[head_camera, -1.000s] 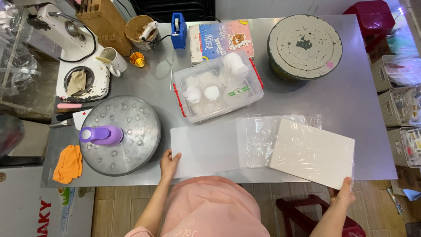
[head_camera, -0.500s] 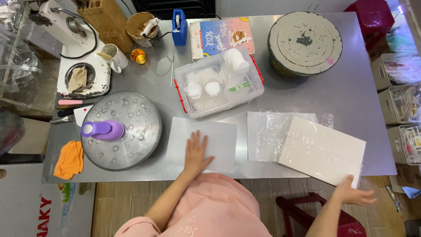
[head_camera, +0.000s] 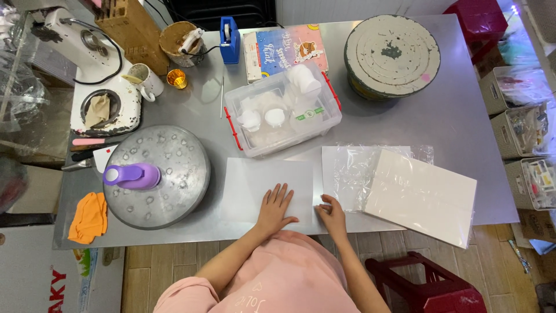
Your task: The person unboxes and unwraps sheets of edible cake decorations by hand. They open a plastic container, remove a bundle of white sheets, and separate the individual sheets before pressing a small purple decorative element onto one of the sheets.
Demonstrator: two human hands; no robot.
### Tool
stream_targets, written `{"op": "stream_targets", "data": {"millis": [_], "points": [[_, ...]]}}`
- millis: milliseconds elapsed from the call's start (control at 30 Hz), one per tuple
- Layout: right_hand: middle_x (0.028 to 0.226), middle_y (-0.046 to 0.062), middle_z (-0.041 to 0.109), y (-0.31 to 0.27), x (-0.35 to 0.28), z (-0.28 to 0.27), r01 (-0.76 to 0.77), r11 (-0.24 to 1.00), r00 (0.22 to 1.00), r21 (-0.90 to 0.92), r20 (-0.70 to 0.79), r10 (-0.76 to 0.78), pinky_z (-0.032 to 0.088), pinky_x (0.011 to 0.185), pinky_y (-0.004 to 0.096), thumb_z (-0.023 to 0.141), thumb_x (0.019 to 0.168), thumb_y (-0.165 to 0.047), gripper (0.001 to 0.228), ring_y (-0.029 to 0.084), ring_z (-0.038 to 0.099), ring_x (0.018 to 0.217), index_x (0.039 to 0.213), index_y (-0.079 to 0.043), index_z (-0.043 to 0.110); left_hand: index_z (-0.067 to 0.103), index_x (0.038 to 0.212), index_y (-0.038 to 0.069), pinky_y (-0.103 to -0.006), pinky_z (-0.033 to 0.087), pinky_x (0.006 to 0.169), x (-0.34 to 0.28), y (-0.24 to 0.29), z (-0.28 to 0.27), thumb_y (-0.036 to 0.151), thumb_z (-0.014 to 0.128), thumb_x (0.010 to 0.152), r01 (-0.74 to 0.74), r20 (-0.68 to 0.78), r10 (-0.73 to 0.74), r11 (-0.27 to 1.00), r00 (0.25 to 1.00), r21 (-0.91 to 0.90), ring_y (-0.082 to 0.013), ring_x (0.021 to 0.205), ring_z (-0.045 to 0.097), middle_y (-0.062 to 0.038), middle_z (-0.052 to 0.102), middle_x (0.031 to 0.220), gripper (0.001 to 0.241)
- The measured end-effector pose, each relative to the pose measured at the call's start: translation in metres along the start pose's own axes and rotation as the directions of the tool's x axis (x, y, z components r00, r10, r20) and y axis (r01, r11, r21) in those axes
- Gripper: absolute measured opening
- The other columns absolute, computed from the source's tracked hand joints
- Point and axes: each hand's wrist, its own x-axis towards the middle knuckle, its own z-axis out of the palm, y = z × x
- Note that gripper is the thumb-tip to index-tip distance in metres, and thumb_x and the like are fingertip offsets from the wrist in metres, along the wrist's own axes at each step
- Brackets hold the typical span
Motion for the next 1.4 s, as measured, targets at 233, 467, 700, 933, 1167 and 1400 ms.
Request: {"op": "stream_targets", "data": {"millis": [233, 467, 700, 933, 1167, 1400], "points": [[0.087, 0.013, 0.069, 0.008, 0.027, 0.021, -0.516, 0.813, 0.856, 0.27, 0.199, 0.478, 0.05, 0.055, 0.03, 0.079, 0.083, -0.016, 0.058, 0.016, 0.06, 0.063, 0.131, -0.004, 0.049, 0.031, 0.159, 0.013, -0.0625, 0.007, 0.118, 0.016, 0.037, -0.098, 0.068, 0.081, 0.062, 0.007, 0.332, 0.007, 0.999, 0.943, -0.043, -0.0438, 0.15, 0.009, -0.023, 0.016, 0.167, 0.122], [0.083, 0.004, 0.059, -0.057, 0.05, -0.014, -0.614, 0.584, 0.785, 0.531, 0.486, 0.384, 0.052, 0.063, 0.031, 0.07, 0.098, -0.028, 0.025, 0.014, 0.057, 0.07, 0.103, -0.007, 0.057, 0.05, 0.146, 0.004, -0.0594, 0.03, 0.121, -0.004, 0.023, -0.046, 0.025, 0.078, 0.07, -0.14, -0.074, 0.128, 0.969, 0.989, -0.203, -0.0325, 0.131, 0.055, -0.015, 0.055, 0.148, 0.083], [0.131, 0.01, 0.062, -0.192, 0.058, -0.127, 0.103, 0.881, 0.995, 0.463, -0.056, -0.087, 0.049, 0.11, 0.044, 0.074, 0.089, -0.023, 0.051, 0.023, 0.058, 0.127, 0.131, -0.004, 0.053, 0.078, 0.102, 0.0, -0.0326, 0.057, 0.073, 0.049, 0.066, -0.259, 0.012, 0.075, 0.092, -0.015, -0.215, -0.301, 0.55, 0.929, -0.835, -0.0131, 0.08, 0.072, -0.007, 0.079, 0.092, 0.016], [0.124, 0.014, 0.071, -0.213, 0.065, -0.126, -0.045, 0.8, 0.947, 0.598, 0.281, -0.157, 0.051, 0.1, 0.037, 0.082, 0.072, -0.011, 0.095, 0.02, 0.068, 0.112, 0.156, -0.002, 0.038, 0.075, 0.103, -0.001, -0.0262, 0.057, 0.071, 0.09, -0.002, -0.26, 0.016, 0.075, 0.095, -0.003, -0.068, -0.335, 0.192, 0.94, -0.981, -0.0096, 0.079, 0.071, -0.006, 0.077, 0.092, 0.019], [0.096, 0.011, 0.078, -0.232, 0.064, -0.114, -0.04, 0.877, 0.999, 0.478, 0.032, 0.028, 0.059, 0.067, 0.027, 0.07, 0.091, -0.004, 0.034, 0.014, 0.073, 0.078, 0.124, 0.003, 0.067, 0.066, 0.121, -0.002, -0.0264, 0.057, 0.076, 0.106, -0.005, -0.251, 0.014, 0.075, 0.095, -0.029, -0.069, -0.433, 0.1, 0.899, -0.995, -0.0105, 0.086, 0.07, -0.007, 0.075, 0.101, 0.032], [0.1, 0.011, 0.077, -0.209, 0.062, -0.133, -0.051, 0.842, 0.983, 0.537, -0.12, 0.136, 0.059, 0.067, 0.025, 0.067, 0.094, -0.006, 0.028, 0.013, 0.074, 0.082, 0.121, 0.003, 0.066, 0.049, 0.135, 0.003, -0.0298, 0.061, 0.084, 0.127, 0.023, -0.224, 0.009, 0.084, 0.078, 0.107, 0.053, -0.327, 0.149, 0.943, -0.983, -0.0176, 0.099, 0.074, -0.012, 0.075, 0.109, 0.067]]}}
